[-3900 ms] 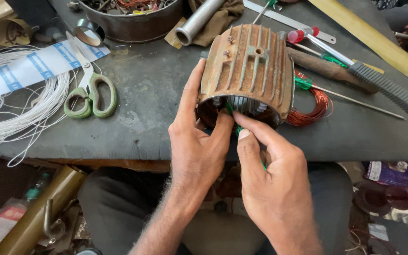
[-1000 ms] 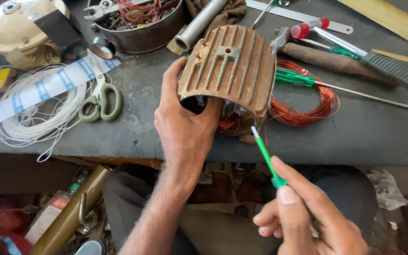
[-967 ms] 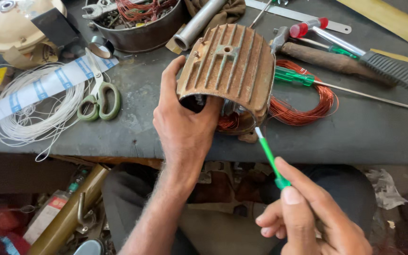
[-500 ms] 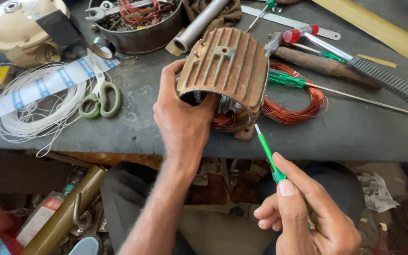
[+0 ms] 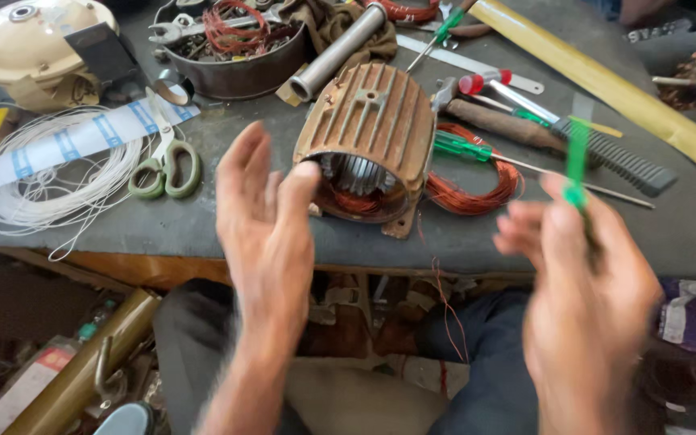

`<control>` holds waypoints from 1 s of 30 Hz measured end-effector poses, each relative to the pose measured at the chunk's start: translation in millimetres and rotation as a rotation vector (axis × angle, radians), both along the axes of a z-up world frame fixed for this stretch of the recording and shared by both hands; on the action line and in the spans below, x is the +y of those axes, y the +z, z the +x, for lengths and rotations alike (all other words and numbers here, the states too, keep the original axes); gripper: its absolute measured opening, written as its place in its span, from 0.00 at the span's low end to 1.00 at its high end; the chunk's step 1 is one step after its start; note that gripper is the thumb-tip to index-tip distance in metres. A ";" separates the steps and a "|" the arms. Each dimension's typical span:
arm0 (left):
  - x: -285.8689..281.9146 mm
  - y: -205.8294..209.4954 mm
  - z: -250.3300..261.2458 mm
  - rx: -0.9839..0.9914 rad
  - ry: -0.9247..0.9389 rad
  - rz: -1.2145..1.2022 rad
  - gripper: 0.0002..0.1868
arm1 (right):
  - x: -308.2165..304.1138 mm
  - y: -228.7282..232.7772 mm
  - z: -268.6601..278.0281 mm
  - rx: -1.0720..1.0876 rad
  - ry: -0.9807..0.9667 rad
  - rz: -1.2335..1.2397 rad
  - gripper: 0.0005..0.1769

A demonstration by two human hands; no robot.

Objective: The person is winding copper wire into the slots of a motor stator. They use a flat tool to push the wire into place and a screwdriver to adjust the coils inside the stator. The task involves repetitive winding and careful placement of the wire.

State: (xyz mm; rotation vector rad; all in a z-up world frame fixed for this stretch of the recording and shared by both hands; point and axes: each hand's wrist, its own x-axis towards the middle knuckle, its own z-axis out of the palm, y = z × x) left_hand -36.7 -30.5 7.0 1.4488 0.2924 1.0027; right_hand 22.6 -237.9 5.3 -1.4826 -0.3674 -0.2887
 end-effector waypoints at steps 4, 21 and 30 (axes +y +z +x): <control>-39.3 2.4 -0.8 0.024 0.061 0.099 0.40 | 47.5 -7.9 76.7 -0.124 0.194 -0.042 0.21; 74.6 30.7 77.0 0.330 0.022 0.334 0.24 | 111.9 18.3 -4.1 0.039 0.064 -0.074 0.18; 149.5 55.3 131.4 0.426 -0.579 0.550 0.19 | 116.6 11.1 -23.0 0.246 0.197 -0.329 0.15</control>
